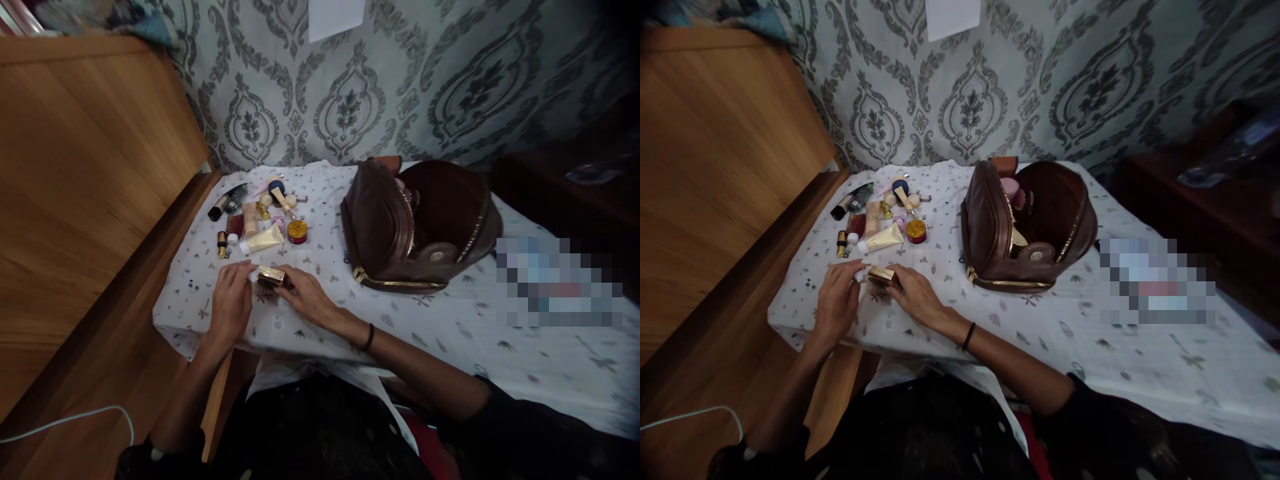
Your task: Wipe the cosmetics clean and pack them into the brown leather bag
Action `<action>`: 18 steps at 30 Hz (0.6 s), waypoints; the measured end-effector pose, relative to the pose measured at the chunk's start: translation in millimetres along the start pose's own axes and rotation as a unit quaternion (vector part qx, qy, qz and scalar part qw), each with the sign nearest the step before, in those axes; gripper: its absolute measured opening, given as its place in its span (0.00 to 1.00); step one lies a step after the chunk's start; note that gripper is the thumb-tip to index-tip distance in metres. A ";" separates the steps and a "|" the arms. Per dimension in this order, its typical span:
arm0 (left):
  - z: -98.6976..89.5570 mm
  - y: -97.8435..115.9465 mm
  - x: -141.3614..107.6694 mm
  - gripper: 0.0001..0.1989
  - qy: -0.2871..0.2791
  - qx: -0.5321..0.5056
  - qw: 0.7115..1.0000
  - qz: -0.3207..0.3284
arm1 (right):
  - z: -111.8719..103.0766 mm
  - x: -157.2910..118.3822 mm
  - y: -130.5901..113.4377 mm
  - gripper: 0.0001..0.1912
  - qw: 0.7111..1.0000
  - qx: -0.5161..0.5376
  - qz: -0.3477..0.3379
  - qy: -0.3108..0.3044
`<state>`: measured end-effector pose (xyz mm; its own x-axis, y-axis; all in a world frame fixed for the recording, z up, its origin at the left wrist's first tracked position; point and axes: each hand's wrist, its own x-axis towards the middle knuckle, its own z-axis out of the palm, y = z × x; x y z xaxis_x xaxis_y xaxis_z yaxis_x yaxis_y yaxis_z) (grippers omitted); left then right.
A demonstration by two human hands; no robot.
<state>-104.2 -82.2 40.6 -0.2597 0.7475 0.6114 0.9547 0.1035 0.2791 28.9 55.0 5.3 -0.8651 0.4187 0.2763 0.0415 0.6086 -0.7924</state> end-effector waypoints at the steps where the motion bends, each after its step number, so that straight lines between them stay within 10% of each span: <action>1: 0.0 2.6 0.8 0.18 -0.001 0.012 1.000 0.011 | 0.7 -0.1 0.9 0.18 1.000 -0.002 -0.003 0.002; 18: -4.4 35.8 5.5 0.19 -0.047 -0.053 0.994 0.083 | 2.2 -2.1 8.0 0.11 0.999 -0.033 -0.023 0.027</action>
<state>-72.0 -77.3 57.2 -0.0812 0.8075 0.5843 0.9612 -0.0917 0.2603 30.0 57.5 -2.9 -0.8386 0.4238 0.3422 0.0369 0.6709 -0.7406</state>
